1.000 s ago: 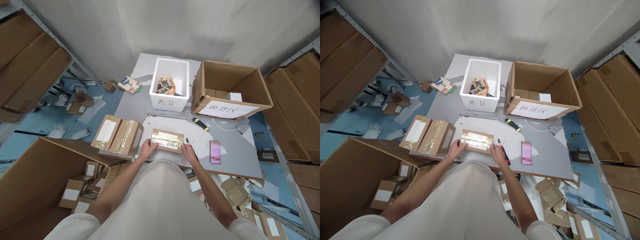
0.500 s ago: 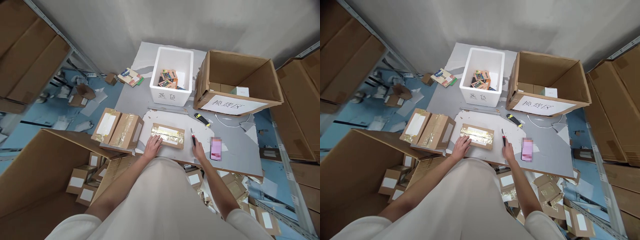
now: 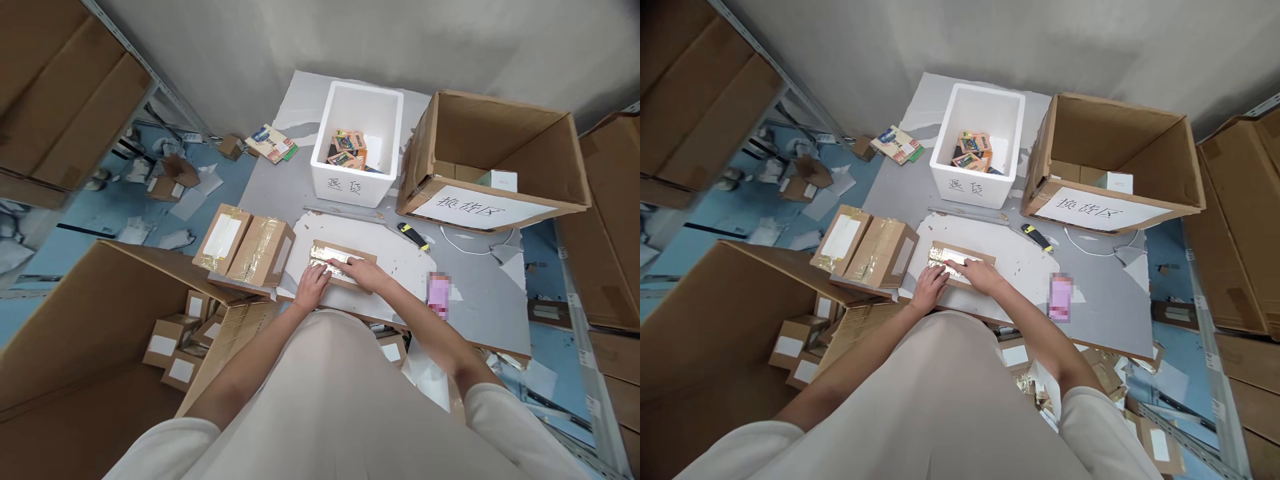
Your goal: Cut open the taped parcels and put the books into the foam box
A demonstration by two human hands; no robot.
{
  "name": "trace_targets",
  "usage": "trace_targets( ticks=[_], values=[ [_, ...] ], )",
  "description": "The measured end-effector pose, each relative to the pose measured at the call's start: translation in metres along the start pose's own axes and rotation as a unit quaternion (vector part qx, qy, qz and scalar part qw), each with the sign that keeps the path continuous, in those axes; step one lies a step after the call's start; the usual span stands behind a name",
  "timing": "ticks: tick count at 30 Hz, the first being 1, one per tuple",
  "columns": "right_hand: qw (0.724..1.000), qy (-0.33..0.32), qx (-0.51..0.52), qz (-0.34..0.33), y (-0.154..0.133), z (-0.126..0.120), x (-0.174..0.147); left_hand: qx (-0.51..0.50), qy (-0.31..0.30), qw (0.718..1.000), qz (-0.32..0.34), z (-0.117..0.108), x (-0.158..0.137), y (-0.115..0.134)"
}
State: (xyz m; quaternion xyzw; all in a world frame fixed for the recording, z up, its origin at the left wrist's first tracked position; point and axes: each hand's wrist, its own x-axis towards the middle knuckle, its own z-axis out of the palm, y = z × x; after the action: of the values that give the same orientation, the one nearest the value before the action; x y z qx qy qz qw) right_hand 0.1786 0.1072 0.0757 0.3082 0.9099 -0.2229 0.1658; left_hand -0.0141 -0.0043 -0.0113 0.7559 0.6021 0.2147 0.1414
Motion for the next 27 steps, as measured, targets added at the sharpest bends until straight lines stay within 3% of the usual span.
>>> trace_targets(
  ticks=[14, 21, 27],
  values=[
    [0.997, -0.051, -0.042, 0.051, -0.028, -0.017, 0.003, 0.026, -0.015, 1.000, 0.007, 0.004, 0.000, -0.005],
    [0.985, -0.076, -0.074, 0.139, 0.018, -0.009, -0.085, 0.008, -0.013, 1.000, -0.001, 0.005, 0.002, -0.005],
    [0.983, 0.011, -0.005, 0.183, 0.034, 0.016, -0.128, 0.033, -0.024, 0.999, 0.000, 0.004, 0.005, -0.002]
  ],
)
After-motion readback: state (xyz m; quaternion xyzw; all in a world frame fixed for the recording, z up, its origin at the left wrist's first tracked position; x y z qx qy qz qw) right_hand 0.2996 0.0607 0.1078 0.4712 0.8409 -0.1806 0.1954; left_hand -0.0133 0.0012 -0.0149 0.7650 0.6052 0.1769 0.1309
